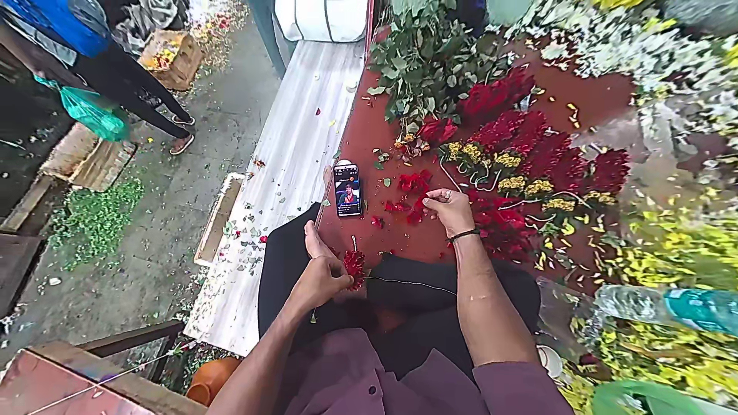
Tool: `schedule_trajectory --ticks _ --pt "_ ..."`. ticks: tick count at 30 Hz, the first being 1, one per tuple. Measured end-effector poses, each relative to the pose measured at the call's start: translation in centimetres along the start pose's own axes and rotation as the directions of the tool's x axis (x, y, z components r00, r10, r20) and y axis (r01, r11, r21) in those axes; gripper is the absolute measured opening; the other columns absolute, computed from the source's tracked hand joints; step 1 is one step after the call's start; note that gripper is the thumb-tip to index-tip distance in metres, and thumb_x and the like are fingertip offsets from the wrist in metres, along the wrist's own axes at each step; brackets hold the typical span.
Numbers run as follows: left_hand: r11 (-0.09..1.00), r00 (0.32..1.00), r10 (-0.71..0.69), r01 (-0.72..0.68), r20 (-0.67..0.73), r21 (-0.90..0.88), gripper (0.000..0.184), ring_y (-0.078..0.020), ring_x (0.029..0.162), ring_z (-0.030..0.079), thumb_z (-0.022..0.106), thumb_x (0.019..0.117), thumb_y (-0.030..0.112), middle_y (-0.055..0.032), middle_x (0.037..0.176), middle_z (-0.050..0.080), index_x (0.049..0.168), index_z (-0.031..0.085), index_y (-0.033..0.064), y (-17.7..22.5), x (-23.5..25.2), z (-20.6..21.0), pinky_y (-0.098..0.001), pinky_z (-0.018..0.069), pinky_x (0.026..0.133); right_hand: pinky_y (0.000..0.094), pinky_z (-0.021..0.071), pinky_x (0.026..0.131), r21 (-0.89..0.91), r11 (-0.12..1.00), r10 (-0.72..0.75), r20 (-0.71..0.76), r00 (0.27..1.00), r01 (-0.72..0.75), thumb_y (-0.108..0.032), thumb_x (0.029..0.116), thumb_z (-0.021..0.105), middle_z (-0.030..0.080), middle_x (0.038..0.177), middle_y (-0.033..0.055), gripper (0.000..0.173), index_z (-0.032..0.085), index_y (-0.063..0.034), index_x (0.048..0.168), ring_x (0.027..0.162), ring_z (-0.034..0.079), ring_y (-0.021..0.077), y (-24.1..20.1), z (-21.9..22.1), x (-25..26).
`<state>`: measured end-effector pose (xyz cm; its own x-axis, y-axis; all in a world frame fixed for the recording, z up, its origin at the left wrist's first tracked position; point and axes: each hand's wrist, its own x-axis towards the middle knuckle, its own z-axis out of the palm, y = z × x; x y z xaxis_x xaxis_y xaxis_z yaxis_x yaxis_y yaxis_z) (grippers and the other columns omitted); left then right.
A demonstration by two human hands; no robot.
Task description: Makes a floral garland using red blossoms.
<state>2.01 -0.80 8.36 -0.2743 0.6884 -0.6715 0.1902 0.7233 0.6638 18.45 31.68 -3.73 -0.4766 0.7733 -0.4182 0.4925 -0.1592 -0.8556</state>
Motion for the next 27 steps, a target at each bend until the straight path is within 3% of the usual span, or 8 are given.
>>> schedule_trajectory --ticks 5,10,14,18,23,27 --pt "1.000 1.000 0.016 -0.016 0.011 -0.009 0.021 -0.0087 0.067 0.063 0.073 0.0897 0.032 0.0021 0.074 0.068 0.083 0.074 0.0120 -0.1 0.4 0.4 -0.0357 0.0540 0.066 0.0329 0.0579 0.058 0.230 0.973 -0.065 0.108 0.992 0.038 -0.004 0.0952 0.066 0.071 0.093 0.0103 0.017 0.069 -0.0021 0.112 0.070 0.067 0.0174 -2.9 0.3 -2.9" --pt "0.999 0.999 0.034 -0.034 0.024 -0.016 0.020 -0.0083 0.067 0.064 0.073 0.0898 0.030 0.0020 0.073 0.069 0.083 0.074 0.0115 0.1 0.4 0.7 -0.0349 0.0543 0.066 0.0282 0.0533 0.056 0.342 0.928 -0.189 0.101 0.977 0.145 -0.001 0.0932 0.066 0.073 0.091 0.0071 0.015 0.076 -0.0045 0.104 0.060 0.059 0.0126 -3.7 0.8 -6.4" --pt "0.999 0.999 0.045 -0.045 0.021 -0.008 0.021 -0.0086 0.067 0.064 0.073 0.0892 0.031 0.0022 0.073 0.069 0.081 0.074 0.0121 -0.1 0.4 0.6 -0.0356 0.0545 0.066 0.0308 0.0557 0.060 0.422 0.892 -0.221 0.099 0.970 0.160 0.002 0.0940 0.062 0.074 0.097 0.0096 0.017 0.076 -0.0026 0.102 0.065 0.062 0.0145 -4.3 1.4 -7.7" --pt "0.998 0.998 0.062 -0.062 0.006 -0.026 0.023 -0.0094 0.065 0.062 0.073 0.0890 0.033 0.0022 0.070 0.067 0.079 0.072 0.0127 -0.5 0.2 0.7 -0.0361 0.0525 0.064 0.0318 0.0571 0.063 0.484 0.871 -0.187 0.165 0.968 0.085 0.000 0.0955 0.063 0.072 0.099 0.0125 0.022 0.071 -0.0005 0.116 0.070 0.064 0.0162 -4.4 1.7 -7.7" --pt "0.999 0.999 0.051 -0.051 -0.001 -0.014 0.022 -0.0093 0.065 0.062 0.074 0.0894 0.033 0.0024 0.071 0.067 0.081 0.073 0.0122 -0.4 0.1 0.6 -0.0360 0.0527 0.064 0.0303 0.0568 0.059 0.489 0.872 -0.141 0.194 0.971 0.029 -0.002 0.0933 0.066 0.071 0.090 0.0100 0.014 0.071 -0.0027 0.106 0.067 0.064 0.0149 -3.6 1.7 -7.4" --pt "0.999 0.999 0.042 -0.042 0.015 -0.010 0.022 -0.0092 0.066 0.063 0.074 0.0897 0.032 0.0023 0.072 0.068 0.081 0.073 0.0121 -0.2 0.2 0.6 -0.0354 0.0534 0.065 0.0304 0.0565 0.059 0.488 0.873 -0.112 0.202 0.973 -0.001 0.000 0.0980 0.060 0.072 0.091 0.0130 0.021 0.073 -0.0002 0.115 0.067 0.065 0.0160 -3.8 1.6 -7.4"
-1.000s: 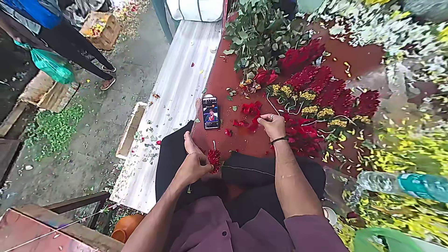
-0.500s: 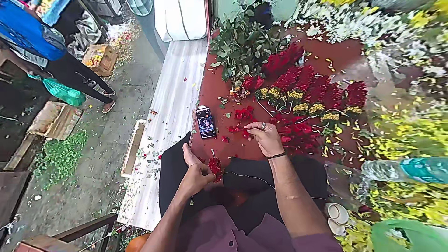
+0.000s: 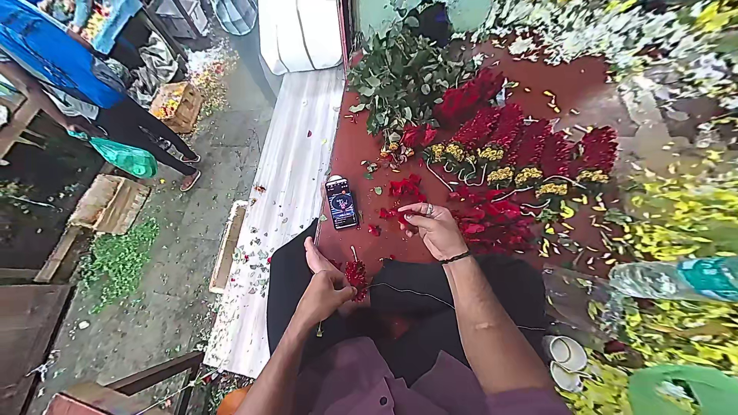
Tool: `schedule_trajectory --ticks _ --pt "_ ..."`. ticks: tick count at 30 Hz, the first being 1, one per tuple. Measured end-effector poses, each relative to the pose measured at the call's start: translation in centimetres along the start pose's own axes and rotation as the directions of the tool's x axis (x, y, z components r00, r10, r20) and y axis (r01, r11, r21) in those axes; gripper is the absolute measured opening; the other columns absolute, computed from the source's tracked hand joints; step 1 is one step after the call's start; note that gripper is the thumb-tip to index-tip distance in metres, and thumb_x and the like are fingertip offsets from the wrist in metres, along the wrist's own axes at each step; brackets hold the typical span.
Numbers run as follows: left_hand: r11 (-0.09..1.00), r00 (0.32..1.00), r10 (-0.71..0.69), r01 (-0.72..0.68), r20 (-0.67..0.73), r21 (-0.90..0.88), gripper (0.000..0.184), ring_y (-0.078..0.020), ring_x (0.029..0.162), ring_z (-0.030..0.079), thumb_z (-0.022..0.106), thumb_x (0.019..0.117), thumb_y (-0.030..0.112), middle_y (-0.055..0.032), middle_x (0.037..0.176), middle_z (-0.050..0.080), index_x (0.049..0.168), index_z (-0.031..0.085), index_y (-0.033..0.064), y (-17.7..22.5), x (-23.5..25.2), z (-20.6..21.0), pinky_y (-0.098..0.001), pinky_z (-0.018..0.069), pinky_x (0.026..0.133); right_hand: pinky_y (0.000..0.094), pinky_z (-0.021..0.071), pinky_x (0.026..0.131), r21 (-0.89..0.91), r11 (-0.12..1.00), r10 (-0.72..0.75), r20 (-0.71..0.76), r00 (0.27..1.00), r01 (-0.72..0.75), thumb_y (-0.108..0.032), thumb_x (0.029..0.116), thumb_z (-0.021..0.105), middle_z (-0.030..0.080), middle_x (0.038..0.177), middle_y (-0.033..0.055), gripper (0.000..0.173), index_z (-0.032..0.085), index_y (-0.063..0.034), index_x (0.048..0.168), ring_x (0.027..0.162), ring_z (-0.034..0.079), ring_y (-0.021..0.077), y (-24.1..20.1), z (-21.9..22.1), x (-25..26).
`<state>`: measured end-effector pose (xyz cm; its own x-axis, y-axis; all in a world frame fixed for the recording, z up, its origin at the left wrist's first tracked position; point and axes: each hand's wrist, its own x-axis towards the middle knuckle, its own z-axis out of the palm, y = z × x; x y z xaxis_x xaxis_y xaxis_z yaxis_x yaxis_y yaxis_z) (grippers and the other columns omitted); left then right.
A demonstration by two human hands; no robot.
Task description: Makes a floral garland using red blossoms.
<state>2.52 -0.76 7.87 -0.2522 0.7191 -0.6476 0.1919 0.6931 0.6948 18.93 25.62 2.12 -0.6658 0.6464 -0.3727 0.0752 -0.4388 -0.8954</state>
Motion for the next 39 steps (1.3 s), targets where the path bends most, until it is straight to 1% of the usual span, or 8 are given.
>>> schedule_trajectory --ticks 5,11,17,22,27,33,36,39 --pt "1.000 1.000 0.006 -0.006 0.011 -0.002 0.022 -0.0089 0.066 0.063 0.074 0.0905 0.032 0.0023 0.072 0.068 0.081 0.073 0.0119 0.0 0.2 0.2 -0.0346 0.0538 0.066 0.0282 0.0539 0.058 -0.049 0.999 -0.008 -0.010 1.000 0.007 0.003 0.0989 0.055 0.072 0.091 0.0121 0.024 0.075 -0.0002 0.111 0.064 0.061 0.0138 0.4 -0.2 0.2" --pt "1.000 1.000 0.019 -0.019 0.000 -0.021 0.022 -0.0085 0.066 0.062 0.074 0.0899 0.031 0.0026 0.072 0.067 0.080 0.073 0.0115 -0.2 0.1 0.2 -0.0342 0.0531 0.065 0.0281 0.0547 0.056 -0.173 0.981 -0.101 -0.033 0.994 0.094 0.004 0.0929 0.062 0.074 0.086 0.0097 0.018 0.077 -0.0012 0.101 0.060 0.062 0.0132 1.2 -0.3 0.3" --pt "1.000 1.000 0.007 -0.007 -0.004 -0.020 0.022 -0.0089 0.066 0.062 0.073 0.0897 0.031 0.0021 0.071 0.067 0.081 0.073 0.0113 -0.3 0.0 0.1 -0.0349 0.0525 0.065 0.0292 0.0548 0.058 -0.300 0.951 -0.102 -0.068 0.992 0.078 0.000 0.0948 0.064 0.077 0.096 0.0064 0.017 0.078 -0.0051 0.101 0.064 0.064 0.0125 1.5 -0.2 0.4" --pt "1.000 1.000 -0.004 0.004 -0.002 -0.028 0.021 -0.0094 0.066 0.064 0.073 0.0901 0.032 0.0015 0.073 0.069 0.083 0.074 0.0115 -0.3 -0.1 0.0 -0.0351 0.0538 0.065 0.0289 0.0546 0.057 -0.345 0.934 -0.126 -0.062 0.990 0.098 -0.002 0.0936 0.066 0.076 0.093 0.0055 0.016 0.078 -0.0058 0.103 0.063 0.064 0.0122 1.5 0.1 0.4" --pt "1.000 1.000 -0.009 0.009 -0.004 -0.027 0.022 -0.0095 0.066 0.063 0.073 0.0898 0.032 0.0016 0.073 0.068 0.083 0.073 0.0116 -0.3 -0.2 -0.1 -0.0353 0.0535 0.065 0.0304 0.0554 0.058 -0.376 0.920 -0.148 -0.069 0.987 0.112 -0.002 0.0900 0.071 0.075 0.088 0.0055 0.015 0.078 -0.0067 0.102 0.063 0.065 0.0126 1.7 0.0 0.5" --pt "1.000 1.000 -0.011 0.011 -0.004 -0.029 0.022 -0.0092 0.065 0.063 0.073 0.0899 0.032 0.0018 0.072 0.068 0.082 0.073 0.0117 -0.4 -0.2 0.0 -0.0349 0.0534 0.064 0.0327 0.0583 0.058 -0.413 0.905 -0.152 -0.102 0.983 0.097 -0.008 0.0807 0.080 0.077 0.090 0.0067 0.028 0.075 -0.0060 0.108 0.067 0.069 0.0147 1.7 0.1 0.7" --pt "1.000 1.000 -0.010 0.010 -0.003 -0.029 0.022 -0.0094 0.066 0.064 0.073 0.0900 0.032 0.0015 0.073 0.068 0.082 0.073 0.0113 -0.3 -0.2 0.0 -0.0352 0.0541 0.065 0.0318 0.0550 0.056 -0.442 0.890 -0.164 -0.095 0.982 0.106 -0.007 0.0842 0.079 0.076 0.085 0.0047 0.014 0.079 -0.0076 0.098 0.062 0.065 0.0124 1.6 0.0 0.6" --pt "1.000 1.000 -0.013 0.013 0.000 -0.020 0.022 -0.0096 0.067 0.064 0.073 0.0901 0.032 0.0012 0.073 0.068 0.083 0.073 0.0110 -0.2 -0.1 -0.1 -0.0356 0.0541 0.066 0.0291 0.0537 0.055 -0.421 0.900 -0.157 -0.069 0.985 0.114 -0.003 0.0899 0.074 0.075 0.088 0.0047 0.012 0.078 -0.0065 0.101 0.060 0.063 0.0117 1.5 0.0 0.5"
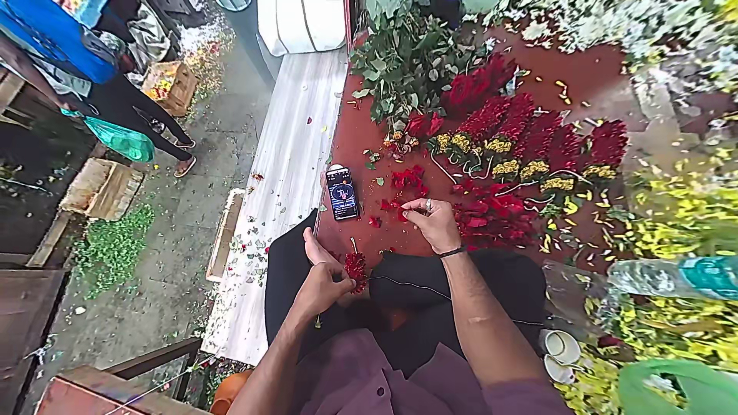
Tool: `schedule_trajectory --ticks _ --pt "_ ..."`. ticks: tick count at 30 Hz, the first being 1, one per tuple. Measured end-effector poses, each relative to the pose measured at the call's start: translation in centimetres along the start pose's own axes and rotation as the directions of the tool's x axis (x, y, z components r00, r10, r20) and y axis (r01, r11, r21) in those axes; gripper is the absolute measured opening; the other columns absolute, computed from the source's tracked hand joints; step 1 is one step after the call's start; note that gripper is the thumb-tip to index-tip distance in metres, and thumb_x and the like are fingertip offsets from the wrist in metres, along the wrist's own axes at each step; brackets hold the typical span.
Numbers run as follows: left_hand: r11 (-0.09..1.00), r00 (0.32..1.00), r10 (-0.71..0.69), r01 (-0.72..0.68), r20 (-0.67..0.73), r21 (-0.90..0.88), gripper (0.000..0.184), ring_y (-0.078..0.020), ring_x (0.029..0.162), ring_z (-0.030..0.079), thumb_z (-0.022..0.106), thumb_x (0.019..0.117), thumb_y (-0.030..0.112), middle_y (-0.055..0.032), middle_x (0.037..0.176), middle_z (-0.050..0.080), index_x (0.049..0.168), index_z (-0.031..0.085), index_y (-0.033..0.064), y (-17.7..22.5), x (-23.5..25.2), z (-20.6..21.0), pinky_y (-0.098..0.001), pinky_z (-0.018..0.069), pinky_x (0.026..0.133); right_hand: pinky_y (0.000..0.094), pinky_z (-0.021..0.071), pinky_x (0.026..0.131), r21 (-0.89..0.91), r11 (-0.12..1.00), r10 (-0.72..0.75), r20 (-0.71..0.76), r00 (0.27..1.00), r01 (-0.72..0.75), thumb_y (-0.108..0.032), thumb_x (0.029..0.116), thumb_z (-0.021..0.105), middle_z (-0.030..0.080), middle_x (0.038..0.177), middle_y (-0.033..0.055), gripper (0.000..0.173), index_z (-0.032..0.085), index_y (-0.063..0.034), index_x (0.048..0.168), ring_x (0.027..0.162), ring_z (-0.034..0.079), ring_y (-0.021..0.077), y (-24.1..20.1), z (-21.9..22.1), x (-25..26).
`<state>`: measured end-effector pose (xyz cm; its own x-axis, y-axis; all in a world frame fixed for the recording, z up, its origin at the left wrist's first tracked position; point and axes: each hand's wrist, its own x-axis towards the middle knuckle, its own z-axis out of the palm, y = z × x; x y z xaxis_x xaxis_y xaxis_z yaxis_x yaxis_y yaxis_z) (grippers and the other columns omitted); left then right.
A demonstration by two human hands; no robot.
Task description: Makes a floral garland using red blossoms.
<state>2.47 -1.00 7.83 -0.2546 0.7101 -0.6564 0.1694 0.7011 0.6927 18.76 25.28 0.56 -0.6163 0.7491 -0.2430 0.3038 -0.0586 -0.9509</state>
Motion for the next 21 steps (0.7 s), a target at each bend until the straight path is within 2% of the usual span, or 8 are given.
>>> schedule_trajectory --ticks 6,12,14,16,18,21 --pt "1.000 1.000 0.013 -0.013 -0.001 -0.006 0.022 -0.0093 0.065 0.062 0.073 0.0898 0.032 0.0016 0.071 0.067 0.081 0.072 0.0109 -0.01 -0.04 -0.01 -0.0346 0.0524 0.063 0.0265 0.0510 0.051 0.083 0.996 -0.015 0.033 0.999 0.012 0.000 0.0948 0.063 0.076 0.087 0.0051 0.017 0.079 -0.0057 0.099 0.059 0.062 0.0108 0.02 -0.05 -0.06" --pt "1.000 1.000 0.013 -0.013 -0.012 0.001 0.023 -0.0086 0.063 0.060 0.073 0.0903 0.032 0.0027 0.069 0.065 0.079 0.072 0.0121 -0.01 -0.07 0.00 -0.0339 0.0507 0.062 0.0295 0.0550 0.056 0.196 0.980 0.030 0.054 0.998 -0.040 -0.001 0.0958 0.062 0.075 0.090 0.0098 0.018 0.078 -0.0016 0.103 0.062 0.063 0.0139 0.45 0.04 0.20" --pt "1.000 1.000 0.019 -0.019 -0.012 0.001 0.023 -0.0088 0.064 0.061 0.073 0.0903 0.032 0.0025 0.070 0.066 0.079 0.072 0.0120 -0.01 -0.06 -0.08 -0.0344 0.0514 0.063 0.0322 0.0577 0.061 0.226 0.972 0.038 0.079 0.996 -0.055 0.001 0.0951 0.059 0.076 0.098 0.0119 0.022 0.077 -0.0006 0.107 0.068 0.066 0.0164 0.64 -0.05 0.27" --pt "1.000 1.000 0.015 -0.015 -0.013 0.004 0.023 -0.0091 0.064 0.061 0.073 0.0903 0.032 0.0025 0.070 0.066 0.080 0.072 0.0120 0.07 -0.09 -0.18 -0.0349 0.0515 0.063 0.0340 0.0599 0.067 0.231 0.972 0.002 0.108 0.994 -0.027 0.007 0.0882 0.060 0.075 0.106 0.0130 0.029 0.075 -0.0002 0.112 0.074 0.069 0.0179 0.65 -0.10 0.28" --pt "1.000 1.000 0.017 -0.017 -0.016 0.004 0.023 -0.0090 0.064 0.061 0.073 0.0901 0.032 0.0023 0.070 0.066 0.079 0.072 0.0119 0.15 -0.10 -0.28 -0.0349 0.0514 0.063 0.0348 0.0606 0.072 0.170 0.985 -0.051 0.124 0.991 0.030 0.009 0.0811 0.067 0.076 0.107 0.0106 0.036 0.076 -0.0028 0.114 0.081 0.071 0.0172 0.36 -0.04 0.20" --pt "1.000 1.000 0.020 -0.020 -0.023 0.006 0.022 -0.0085 0.063 0.061 0.073 0.0900 0.031 0.0025 0.070 0.067 0.079 0.073 0.0123 0.29 -0.15 -0.44 -0.0350 0.0514 0.062 0.0371 0.0623 0.080 0.063 0.995 -0.090 0.124 0.988 0.082 0.003 0.0850 0.075 0.076 0.111 0.0050 0.028 0.077 -0.0078 0.110 0.094 0.073 0.0161 -0.27 0.09 -0.22"
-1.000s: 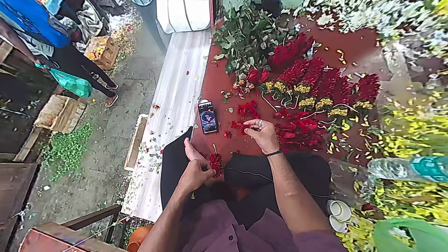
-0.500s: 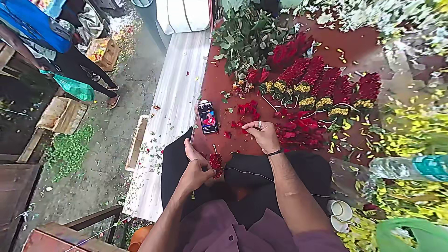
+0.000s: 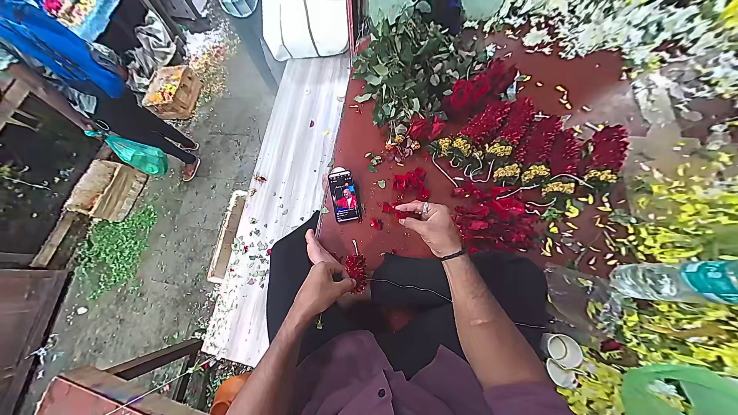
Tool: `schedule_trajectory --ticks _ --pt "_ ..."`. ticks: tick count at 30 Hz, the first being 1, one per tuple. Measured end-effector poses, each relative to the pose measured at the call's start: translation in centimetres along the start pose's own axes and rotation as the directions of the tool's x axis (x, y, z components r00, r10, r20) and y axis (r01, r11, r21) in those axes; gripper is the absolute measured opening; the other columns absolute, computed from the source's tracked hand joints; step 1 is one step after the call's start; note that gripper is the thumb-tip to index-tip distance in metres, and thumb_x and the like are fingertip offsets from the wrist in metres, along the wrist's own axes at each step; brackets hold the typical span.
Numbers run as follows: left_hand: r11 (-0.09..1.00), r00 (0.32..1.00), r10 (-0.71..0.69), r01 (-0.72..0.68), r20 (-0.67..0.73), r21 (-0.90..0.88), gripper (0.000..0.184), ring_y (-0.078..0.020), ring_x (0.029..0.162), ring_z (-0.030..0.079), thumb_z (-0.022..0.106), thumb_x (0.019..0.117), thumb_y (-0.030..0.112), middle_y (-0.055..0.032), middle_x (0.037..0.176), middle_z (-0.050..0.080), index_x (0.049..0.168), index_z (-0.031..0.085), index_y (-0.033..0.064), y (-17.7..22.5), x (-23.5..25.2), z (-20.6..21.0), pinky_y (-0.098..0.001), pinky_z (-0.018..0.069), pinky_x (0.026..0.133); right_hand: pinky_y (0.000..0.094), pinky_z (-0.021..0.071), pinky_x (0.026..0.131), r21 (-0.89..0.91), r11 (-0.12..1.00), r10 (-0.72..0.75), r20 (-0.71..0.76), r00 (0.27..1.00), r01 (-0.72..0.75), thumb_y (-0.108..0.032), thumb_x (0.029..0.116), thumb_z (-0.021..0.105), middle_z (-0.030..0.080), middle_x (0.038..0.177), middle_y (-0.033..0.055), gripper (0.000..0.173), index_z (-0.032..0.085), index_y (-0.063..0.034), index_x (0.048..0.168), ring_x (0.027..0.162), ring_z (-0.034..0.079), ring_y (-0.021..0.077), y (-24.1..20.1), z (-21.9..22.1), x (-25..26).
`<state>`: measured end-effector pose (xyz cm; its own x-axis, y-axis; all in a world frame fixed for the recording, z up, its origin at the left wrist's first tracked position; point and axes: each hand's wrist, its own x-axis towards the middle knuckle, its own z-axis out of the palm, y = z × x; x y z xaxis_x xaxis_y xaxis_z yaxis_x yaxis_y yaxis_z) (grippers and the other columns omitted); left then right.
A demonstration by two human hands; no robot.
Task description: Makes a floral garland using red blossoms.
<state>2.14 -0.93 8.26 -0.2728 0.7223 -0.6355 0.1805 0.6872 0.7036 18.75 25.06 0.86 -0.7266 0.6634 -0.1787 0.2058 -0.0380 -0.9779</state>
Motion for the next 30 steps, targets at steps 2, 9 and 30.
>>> schedule_trajectory --ticks 2,9,30 --pt "1.000 1.000 0.002 -0.002 -0.007 0.008 0.022 -0.0082 0.063 0.061 0.073 0.0899 0.031 0.0028 0.070 0.067 0.079 0.073 0.0127 0.0 0.0 -0.2 -0.0349 0.0511 0.062 0.0362 0.0629 0.079 -0.033 0.999 -0.034 -0.004 0.999 0.034 -0.005 0.0913 0.074 0.076 0.109 0.0042 0.018 0.078 -0.0085 0.109 0.090 0.073 0.0156 -0.3 0.2 -0.1" --pt "1.000 0.998 -0.012 0.013 -0.062 0.007 0.021 -0.0095 0.067 0.064 0.072 0.0897 0.032 0.0021 0.072 0.068 0.081 0.074 0.0129 0.5 0.5 -0.6 -0.0359 0.0545 0.066 0.0325 0.0623 0.074 -0.077 0.994 -0.079 -0.082 0.993 0.073 -0.008 0.0895 0.074 0.077 0.097 0.0025 0.009 0.077 -0.0084 0.098 0.084 0.072 0.0120 -2.0 1.5 -0.6" --pt "0.998 0.997 -0.060 0.059 -0.053 -0.011 0.021 -0.0098 0.071 0.067 0.072 0.0910 0.033 0.0015 0.077 0.071 0.085 0.076 0.0127 0.1 0.8 -0.8 -0.0369 0.0564 0.071 0.0278 0.0495 0.053 0.902 0.350 -0.749 0.107 0.654 0.253 -0.058 0.0790 0.076 0.054 0.058 -0.0080 0.043 0.063 -0.0171 0.073 0.050 0.055 0.0080 -5.6 -9.6 -4.9"
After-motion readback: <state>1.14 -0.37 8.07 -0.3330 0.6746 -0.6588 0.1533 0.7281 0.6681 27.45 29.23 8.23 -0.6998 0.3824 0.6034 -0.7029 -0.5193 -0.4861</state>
